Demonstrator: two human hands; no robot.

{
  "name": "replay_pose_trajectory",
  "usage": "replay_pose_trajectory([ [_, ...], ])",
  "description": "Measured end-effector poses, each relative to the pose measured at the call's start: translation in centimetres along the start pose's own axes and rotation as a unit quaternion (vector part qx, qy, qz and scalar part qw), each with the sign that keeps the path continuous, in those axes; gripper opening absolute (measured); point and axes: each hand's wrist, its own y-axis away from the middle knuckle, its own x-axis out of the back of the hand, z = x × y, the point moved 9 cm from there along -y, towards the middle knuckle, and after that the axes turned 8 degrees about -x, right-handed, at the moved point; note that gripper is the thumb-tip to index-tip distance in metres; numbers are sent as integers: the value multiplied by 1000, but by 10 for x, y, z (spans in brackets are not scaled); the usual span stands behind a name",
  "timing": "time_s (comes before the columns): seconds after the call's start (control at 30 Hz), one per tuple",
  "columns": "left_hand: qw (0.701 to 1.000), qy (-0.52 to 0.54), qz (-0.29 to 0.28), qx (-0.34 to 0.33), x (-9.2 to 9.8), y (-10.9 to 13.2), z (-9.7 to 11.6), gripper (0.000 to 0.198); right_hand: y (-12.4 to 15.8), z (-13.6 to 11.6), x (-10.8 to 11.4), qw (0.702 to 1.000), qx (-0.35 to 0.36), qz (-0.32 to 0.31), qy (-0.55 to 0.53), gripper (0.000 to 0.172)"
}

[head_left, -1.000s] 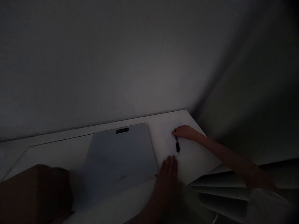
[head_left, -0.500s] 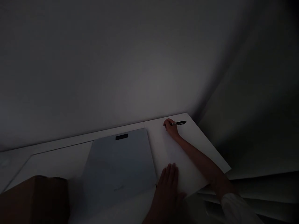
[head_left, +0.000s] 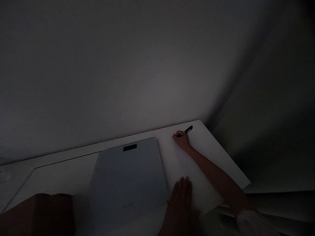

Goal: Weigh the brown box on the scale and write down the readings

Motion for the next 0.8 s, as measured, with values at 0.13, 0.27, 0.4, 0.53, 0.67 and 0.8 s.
replay_pose_trajectory([
  [0.13, 1000, 25, 6, 8, -4, 2, -3, 94, 1, 1, 0, 1000, -5, 1, -2, 36],
  [0.27, 1000, 4, 19, 7, -3, 1, -1, 96, 2, 0, 2, 1000, -14, 7, -10, 38],
  [0.4, 999, -38, 34, -2, 9, 0, 4, 103, 4, -3, 6, 1000, -16, 18, -20, 33],
  [0.53, 998, -51, 22, -8, 14, -2, 6, 107, 5, -5, 9, 999, -9, 24, -25, 26],
  [0.67, 999, -44, 14, -2, 12, -2, 5, 107, 5, -6, 10, 999, 2, 31, -21, 23],
  [0.8, 1000, -21, -6, 6, 4, -1, 3, 109, 5, -14, 16, 998, 29, 50, -6, 25],
])
